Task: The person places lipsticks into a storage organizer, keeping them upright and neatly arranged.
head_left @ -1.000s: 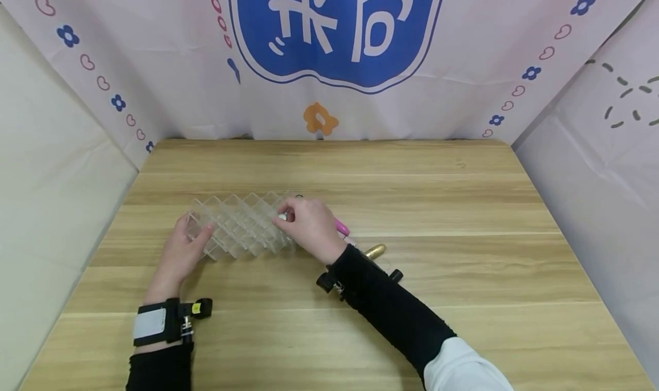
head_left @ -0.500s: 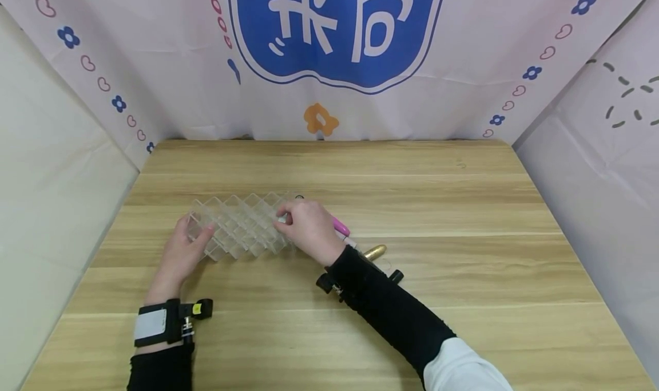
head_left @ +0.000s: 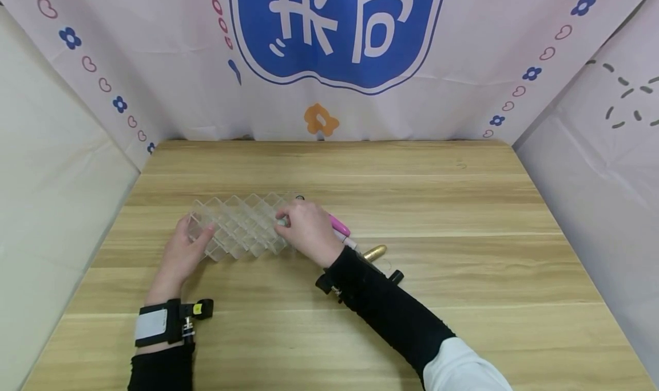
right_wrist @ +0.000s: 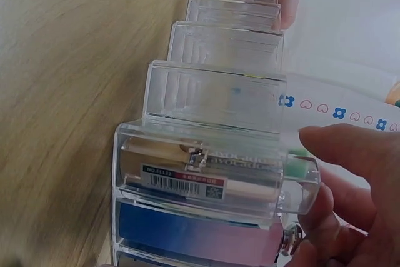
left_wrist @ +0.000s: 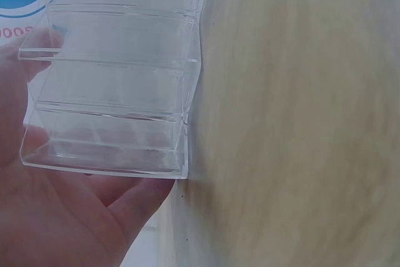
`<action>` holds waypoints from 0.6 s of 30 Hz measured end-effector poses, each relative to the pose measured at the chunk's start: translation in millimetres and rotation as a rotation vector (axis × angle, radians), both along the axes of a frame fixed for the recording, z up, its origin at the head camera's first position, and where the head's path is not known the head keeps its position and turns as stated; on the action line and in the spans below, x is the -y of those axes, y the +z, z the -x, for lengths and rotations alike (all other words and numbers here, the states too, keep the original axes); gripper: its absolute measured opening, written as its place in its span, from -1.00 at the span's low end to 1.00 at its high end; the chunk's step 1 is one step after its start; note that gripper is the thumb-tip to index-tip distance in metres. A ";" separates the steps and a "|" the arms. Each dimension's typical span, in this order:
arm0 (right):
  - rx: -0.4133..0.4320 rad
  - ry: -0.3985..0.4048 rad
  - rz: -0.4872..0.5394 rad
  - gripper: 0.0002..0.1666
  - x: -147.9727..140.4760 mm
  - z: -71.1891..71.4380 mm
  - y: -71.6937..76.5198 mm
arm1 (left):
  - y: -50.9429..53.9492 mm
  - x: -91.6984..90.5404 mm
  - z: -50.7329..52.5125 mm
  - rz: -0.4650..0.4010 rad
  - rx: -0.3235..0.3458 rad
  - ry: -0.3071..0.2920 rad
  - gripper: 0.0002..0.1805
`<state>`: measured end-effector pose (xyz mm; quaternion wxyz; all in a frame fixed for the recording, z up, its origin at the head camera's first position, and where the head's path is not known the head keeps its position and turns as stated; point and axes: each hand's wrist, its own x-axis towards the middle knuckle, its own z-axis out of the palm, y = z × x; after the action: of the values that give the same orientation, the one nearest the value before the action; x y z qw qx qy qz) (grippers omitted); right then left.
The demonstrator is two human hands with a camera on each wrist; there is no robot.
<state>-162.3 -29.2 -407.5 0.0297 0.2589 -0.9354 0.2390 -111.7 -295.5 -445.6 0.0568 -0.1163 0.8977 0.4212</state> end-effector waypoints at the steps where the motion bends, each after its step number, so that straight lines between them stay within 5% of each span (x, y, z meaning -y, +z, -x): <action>1: 0.002 -0.001 0.001 -0.77 -0.1 -0.1 0.1 | 0.2 -0.1 -0.1 0.000 0.001 0.000 -0.04; 18: 0.092 -0.014 0.019 -0.73 -15.2 -3.4 12.2 | -0.3 -0.3 -1.1 -0.017 -0.008 -0.001 -0.04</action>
<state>-158.8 -14.0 -395.4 -0.0090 0.2409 -0.9352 0.2595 -110.6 -295.2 -445.9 0.0546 -0.1134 0.8943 0.4293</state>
